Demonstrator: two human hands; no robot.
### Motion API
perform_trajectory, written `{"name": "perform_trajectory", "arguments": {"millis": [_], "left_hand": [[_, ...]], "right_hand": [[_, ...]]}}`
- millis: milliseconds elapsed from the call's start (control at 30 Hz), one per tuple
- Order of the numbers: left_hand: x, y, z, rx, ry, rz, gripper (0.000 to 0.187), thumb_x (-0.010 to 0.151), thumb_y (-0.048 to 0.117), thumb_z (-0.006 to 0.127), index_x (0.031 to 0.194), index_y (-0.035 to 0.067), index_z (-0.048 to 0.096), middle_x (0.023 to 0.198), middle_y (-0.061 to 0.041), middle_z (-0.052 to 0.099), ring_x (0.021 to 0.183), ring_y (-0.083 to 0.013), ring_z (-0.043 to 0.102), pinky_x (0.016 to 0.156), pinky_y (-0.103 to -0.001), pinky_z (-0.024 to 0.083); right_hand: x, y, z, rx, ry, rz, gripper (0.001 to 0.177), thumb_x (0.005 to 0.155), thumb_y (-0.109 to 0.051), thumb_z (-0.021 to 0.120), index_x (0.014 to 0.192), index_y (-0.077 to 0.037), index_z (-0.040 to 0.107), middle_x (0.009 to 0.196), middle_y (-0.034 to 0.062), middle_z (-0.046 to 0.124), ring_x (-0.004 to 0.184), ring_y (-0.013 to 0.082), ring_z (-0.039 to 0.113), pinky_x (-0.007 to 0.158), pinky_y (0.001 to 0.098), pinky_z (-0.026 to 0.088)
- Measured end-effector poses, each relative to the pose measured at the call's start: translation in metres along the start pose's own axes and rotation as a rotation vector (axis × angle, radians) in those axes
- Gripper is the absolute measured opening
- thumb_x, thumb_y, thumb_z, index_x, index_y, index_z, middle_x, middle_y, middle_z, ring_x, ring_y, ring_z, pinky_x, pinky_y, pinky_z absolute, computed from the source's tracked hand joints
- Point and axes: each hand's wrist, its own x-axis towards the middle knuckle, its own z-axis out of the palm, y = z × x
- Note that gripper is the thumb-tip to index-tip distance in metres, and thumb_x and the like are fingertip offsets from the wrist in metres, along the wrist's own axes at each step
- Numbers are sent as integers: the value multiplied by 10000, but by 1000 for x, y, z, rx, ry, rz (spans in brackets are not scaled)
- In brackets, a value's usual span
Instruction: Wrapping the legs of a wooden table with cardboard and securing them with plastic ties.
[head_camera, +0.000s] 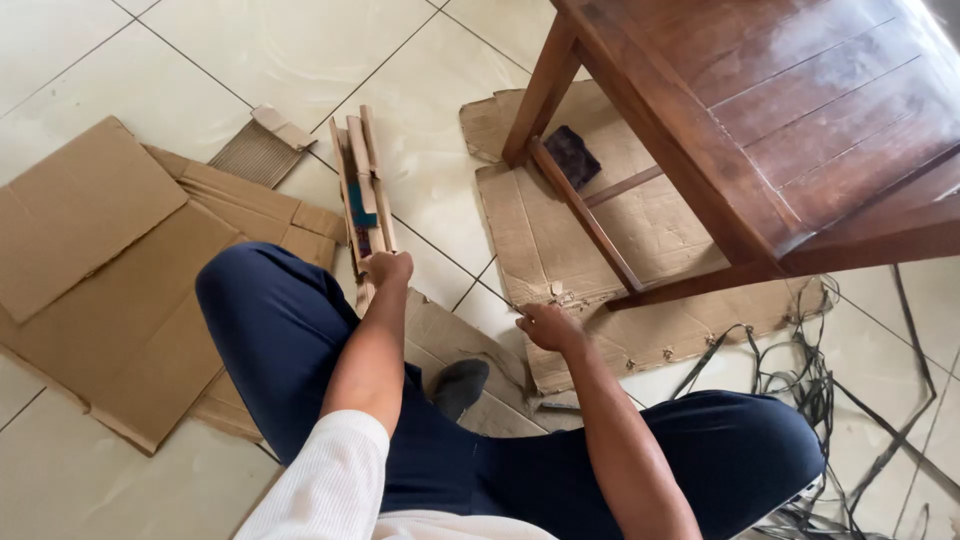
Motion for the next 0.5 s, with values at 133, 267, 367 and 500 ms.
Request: {"name": "perform_trajectory", "arguments": {"millis": [133, 267, 367, 500], "left_hand": [[52, -30, 53, -16, 63, 72, 332, 911, 164, 607, 1147, -21, 751, 1437, -301, 479, 1096, -441, 649, 941, -465, 558], [-2, -12, 39, -211, 422, 464, 217, 802, 115, 710, 978, 123, 837, 1107, -169, 699, 1005, -346, 689, 909, -416, 557], [-51, 16, 22, -374, 455, 581, 214, 803, 84, 725, 980, 130, 835, 1034, -131, 756, 948, -290, 715, 868, -393, 561], [-132, 50, -7, -832, 93, 277, 161, 882, 112, 714, 1020, 99, 795, 962, -76, 788, 835, -164, 721, 776, -306, 572]], "right_hand": [[-6, -12, -10, -9, -19, 7, 355, 963, -390, 579, 1187, -138, 688, 1136, 193, 716, 1087, 418, 659, 939, 538, 512], [-8, -20, -15, -44, -79, 68, 369, 982, -405, 580, 1202, -126, 682, 1161, 170, 728, 1107, 378, 677, 941, 523, 529], [-5, -20, -13, -31, -73, 61, 382, 977, -393, 579, 1265, -157, 668, 1182, 156, 720, 1124, 373, 666, 952, 522, 518], [-1, -10, -7, -2, -7, -6, 389, 964, -373, 607, 1291, -177, 680, 1153, 164, 727, 1090, 386, 676, 942, 513, 523]]}}
